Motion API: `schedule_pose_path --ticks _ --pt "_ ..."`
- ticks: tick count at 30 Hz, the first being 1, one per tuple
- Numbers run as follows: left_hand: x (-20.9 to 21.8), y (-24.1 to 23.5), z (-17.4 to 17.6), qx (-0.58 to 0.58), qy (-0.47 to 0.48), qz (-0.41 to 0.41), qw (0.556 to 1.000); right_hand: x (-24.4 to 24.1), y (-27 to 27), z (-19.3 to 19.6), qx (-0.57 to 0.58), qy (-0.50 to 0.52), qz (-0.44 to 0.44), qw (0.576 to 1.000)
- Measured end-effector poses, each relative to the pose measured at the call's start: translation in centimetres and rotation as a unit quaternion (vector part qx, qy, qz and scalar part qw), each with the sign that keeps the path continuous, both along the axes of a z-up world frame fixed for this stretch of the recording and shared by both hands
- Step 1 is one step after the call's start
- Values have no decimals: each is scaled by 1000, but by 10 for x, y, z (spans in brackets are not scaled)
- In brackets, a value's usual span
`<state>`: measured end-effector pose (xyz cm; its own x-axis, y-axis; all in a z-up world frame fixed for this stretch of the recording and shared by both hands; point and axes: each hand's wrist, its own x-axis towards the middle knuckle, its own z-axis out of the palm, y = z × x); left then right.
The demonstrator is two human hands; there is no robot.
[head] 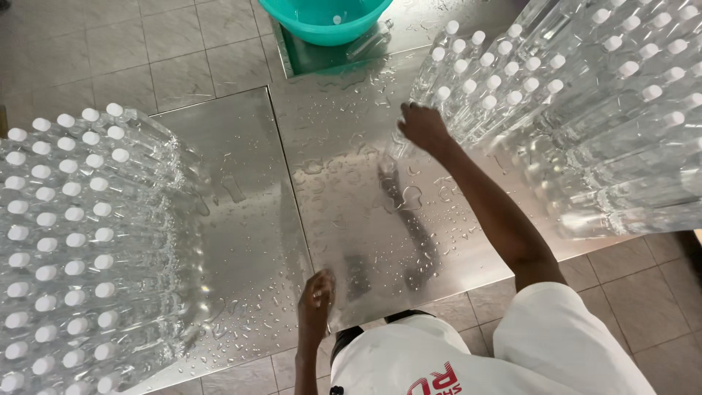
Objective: The person repeatedly picks up clear plastic bottles from a metal table, screws on white caps, and places the capped bottles into a large stack on the left. The task is performed by hand without tools.
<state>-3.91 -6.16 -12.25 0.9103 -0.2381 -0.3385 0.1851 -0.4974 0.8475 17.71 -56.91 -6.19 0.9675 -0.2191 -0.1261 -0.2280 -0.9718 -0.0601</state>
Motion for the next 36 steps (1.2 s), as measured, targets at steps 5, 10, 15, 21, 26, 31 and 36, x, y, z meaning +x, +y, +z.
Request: schedule_pose_path --ticks 5,10,15,21,26,31,36 --pt "25 -94 4 -3 -168 -79 983 -75 70 26 85 -22 131 987" --pt "39 -145 76 -17 -183 -61 981 -142 141 121 249 8 213 945" --pt "27 -125 71 -30 -106 -52 993 -178 168 177 327 19 279 903" --pt "27 -103 99 -31 -46 -123 991 -184 159 199 171 -30 456 873" --pt "35 -92 105 20 -66 -206 976 -194 166 185 144 -34 483 863" --pt "48 -88 104 67 -153 -224 960 -197 168 118 241 17 272 932" --pt "58 -73 130 40 -151 -228 961 -198 175 170 280 73 164 943"
